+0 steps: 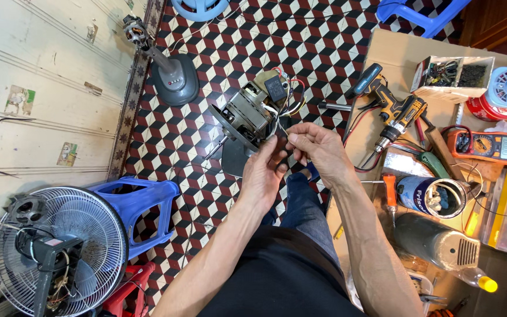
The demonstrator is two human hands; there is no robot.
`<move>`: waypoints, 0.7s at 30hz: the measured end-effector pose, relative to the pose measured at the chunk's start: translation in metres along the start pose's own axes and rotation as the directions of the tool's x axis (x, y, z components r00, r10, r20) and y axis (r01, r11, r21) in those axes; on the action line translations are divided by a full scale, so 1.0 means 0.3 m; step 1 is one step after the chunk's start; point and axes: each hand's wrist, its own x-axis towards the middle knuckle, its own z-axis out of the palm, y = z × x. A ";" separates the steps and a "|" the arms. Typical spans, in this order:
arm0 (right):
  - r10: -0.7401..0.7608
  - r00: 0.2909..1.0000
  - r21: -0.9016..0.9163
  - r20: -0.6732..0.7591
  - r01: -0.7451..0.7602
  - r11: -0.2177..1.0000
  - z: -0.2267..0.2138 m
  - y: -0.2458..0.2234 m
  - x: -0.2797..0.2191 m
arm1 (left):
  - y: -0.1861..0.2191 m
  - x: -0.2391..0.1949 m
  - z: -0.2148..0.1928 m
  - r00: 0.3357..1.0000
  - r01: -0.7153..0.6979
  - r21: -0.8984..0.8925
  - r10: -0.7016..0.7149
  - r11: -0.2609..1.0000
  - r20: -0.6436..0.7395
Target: The person repairs a disassembled fan motor by stripping, twisting, and taping wires, then using a heat gun to shrink-wrap the connections. They handle pliers, scissors, electrical tape, and a heat gun while working at a cluttered workbench.
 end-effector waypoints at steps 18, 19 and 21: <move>-0.143 0.981 -0.002 -0.134 0.144 0.990 0.012 0.042 -0.050 | 0.028 -0.008 -0.042 0.994 0.101 0.041 -0.103 0.994 0.041; -0.154 0.977 0.006 -0.145 0.157 0.988 0.014 0.044 -0.050 | 0.031 -0.012 -0.039 0.994 0.101 0.039 -0.103 0.994 0.043; -0.176 0.971 0.021 -0.164 0.181 0.983 0.022 0.046 -0.046 | 0.037 -0.018 -0.038 0.994 0.101 0.035 -0.102 0.994 0.044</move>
